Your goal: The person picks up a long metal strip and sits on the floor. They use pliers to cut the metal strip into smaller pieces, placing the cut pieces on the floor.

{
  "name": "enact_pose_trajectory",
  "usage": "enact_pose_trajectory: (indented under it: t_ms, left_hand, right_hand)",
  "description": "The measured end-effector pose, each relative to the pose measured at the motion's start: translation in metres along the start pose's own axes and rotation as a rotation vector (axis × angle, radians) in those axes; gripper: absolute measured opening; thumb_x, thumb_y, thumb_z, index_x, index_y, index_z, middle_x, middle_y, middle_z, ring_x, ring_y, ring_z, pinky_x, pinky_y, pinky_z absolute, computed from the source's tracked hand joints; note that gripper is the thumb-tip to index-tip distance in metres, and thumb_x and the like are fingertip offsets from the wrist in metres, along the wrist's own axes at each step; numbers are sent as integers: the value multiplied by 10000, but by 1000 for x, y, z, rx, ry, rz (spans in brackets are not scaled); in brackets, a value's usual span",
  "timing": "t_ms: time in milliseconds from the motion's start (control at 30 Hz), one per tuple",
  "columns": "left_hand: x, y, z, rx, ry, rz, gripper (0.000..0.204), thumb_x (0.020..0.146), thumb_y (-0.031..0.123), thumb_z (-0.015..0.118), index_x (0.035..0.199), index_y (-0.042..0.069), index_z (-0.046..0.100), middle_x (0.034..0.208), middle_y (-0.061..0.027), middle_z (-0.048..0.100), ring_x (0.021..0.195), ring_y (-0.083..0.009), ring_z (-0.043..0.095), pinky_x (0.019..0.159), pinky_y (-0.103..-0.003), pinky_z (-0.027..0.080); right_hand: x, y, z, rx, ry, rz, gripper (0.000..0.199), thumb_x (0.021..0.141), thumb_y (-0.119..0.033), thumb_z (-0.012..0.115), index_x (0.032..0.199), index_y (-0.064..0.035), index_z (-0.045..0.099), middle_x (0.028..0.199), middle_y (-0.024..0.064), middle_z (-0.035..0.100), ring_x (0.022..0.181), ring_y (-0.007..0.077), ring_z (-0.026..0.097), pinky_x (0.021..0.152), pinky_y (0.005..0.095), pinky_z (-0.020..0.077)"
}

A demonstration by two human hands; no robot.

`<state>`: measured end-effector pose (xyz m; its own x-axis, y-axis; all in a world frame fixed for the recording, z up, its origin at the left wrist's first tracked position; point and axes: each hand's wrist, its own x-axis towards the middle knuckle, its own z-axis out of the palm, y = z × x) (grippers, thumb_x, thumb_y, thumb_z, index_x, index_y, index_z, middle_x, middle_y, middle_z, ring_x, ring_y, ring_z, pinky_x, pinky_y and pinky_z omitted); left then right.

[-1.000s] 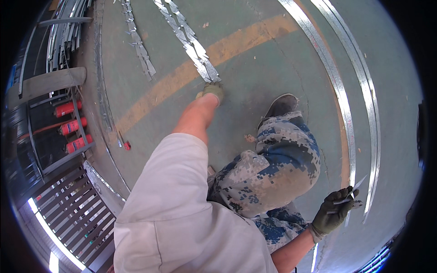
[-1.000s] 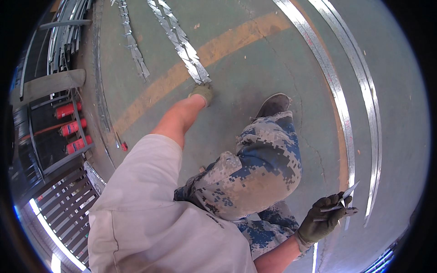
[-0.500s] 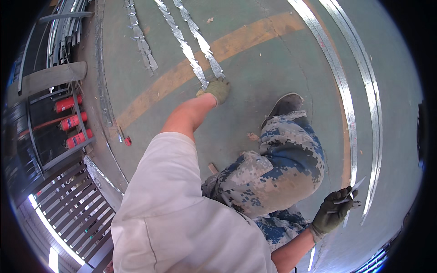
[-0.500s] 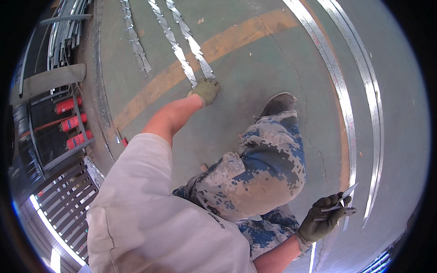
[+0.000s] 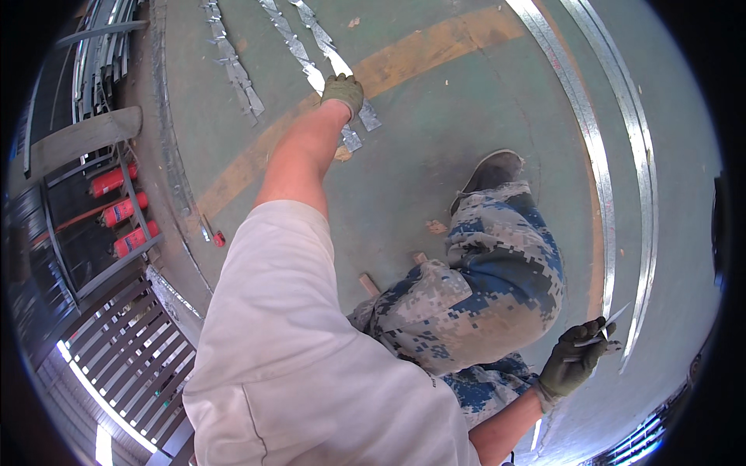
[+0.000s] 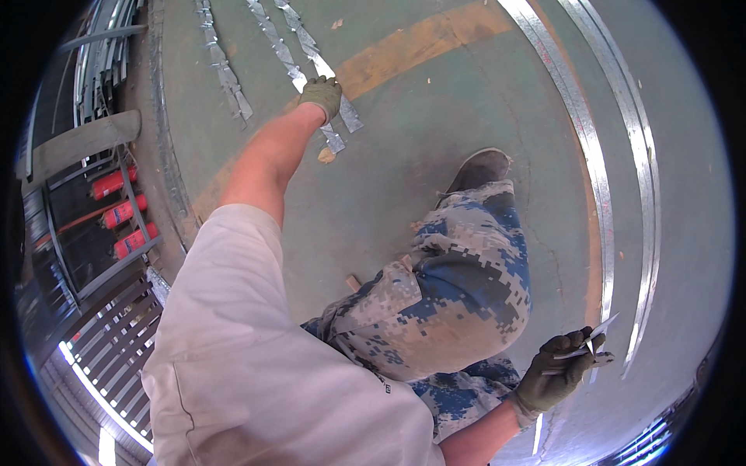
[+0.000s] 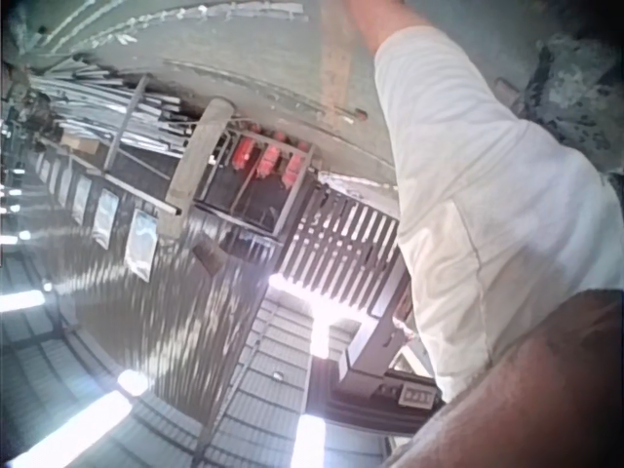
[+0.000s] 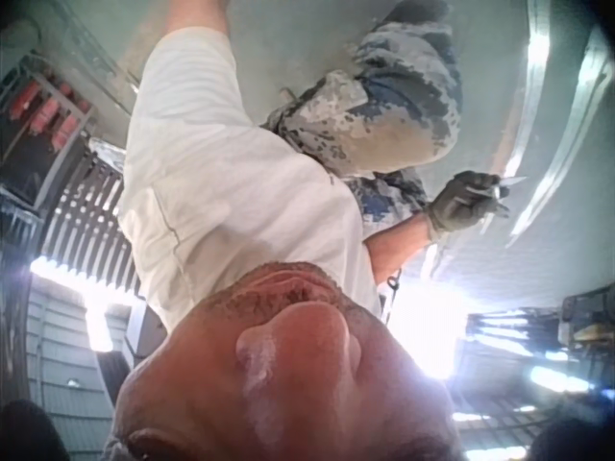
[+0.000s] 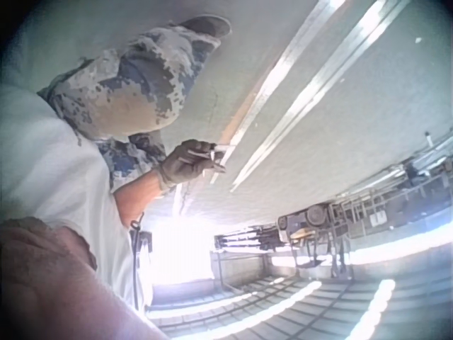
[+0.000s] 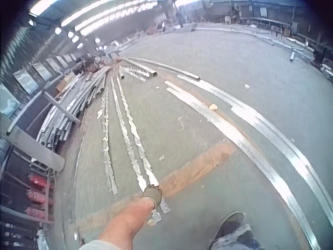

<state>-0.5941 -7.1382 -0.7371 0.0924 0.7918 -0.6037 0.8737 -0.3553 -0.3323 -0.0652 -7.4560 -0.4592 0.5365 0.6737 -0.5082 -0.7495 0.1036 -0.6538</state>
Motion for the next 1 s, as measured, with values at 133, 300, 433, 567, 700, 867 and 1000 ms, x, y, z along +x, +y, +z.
enact_pose_trajectory:
  t_ms: [133,300,433,567,700,867,1000]
  left_hand:
    - [-18,-8,9,-20,-71,-49,382,942,147,526,1310,100,619,1374,-86,590,1343,-274,508,1077,-490,415]
    - [-29,-22,7,-79,-121,-78,401,958,172,528,1353,131,592,1470,-83,530,1416,-292,445,1131,-529,365]
    - [-43,-16,7,-73,-128,-97,524,941,205,568,1455,138,491,1565,-80,433,1479,-303,359,1145,-534,351]
    - [-41,10,-11,-122,-182,-70,651,920,206,585,1535,123,388,1621,-92,344,1491,-364,314,1127,-547,377]
    - [-64,46,-21,-180,-28,-8,593,955,301,548,1494,84,429,1591,-165,353,1473,-440,305,1147,-590,331]
    - [-136,88,-40,-733,-126,338,660,926,448,537,1452,51,499,1458,-207,537,1350,-398,499,1136,-467,400]
    - [-196,140,19,-1210,-224,332,424,881,389,658,1163,81,725,1002,-125,740,876,-222,696,836,-371,537]
  right_hand:
    - [0,-1,-4,44,-36,29,433,1047,-152,554,1459,-34,495,1338,143,579,1054,197,531,895,346,476]
    - [-1,3,-4,88,-198,90,412,1060,-152,524,1455,-38,494,1359,158,587,1123,238,588,947,380,483]
    - [-7,-1,-2,69,-200,47,402,1071,-150,502,1459,-42,491,1353,161,590,1124,242,602,944,380,483]
    - [-25,1,6,29,-39,-11,392,1076,-178,505,1453,-69,502,1225,136,600,1044,199,572,899,334,495]
    - [-34,0,3,46,-145,-50,401,1081,-200,499,1464,-77,509,1197,131,620,1012,195,592,886,322,507]
    - [-49,-4,1,112,-327,-110,398,1081,-200,497,1461,-80,517,1143,133,651,972,183,619,852,306,530]
    - [-60,-12,-8,141,-436,-138,399,1078,-192,504,1462,-85,515,1172,131,651,978,182,629,852,312,543]
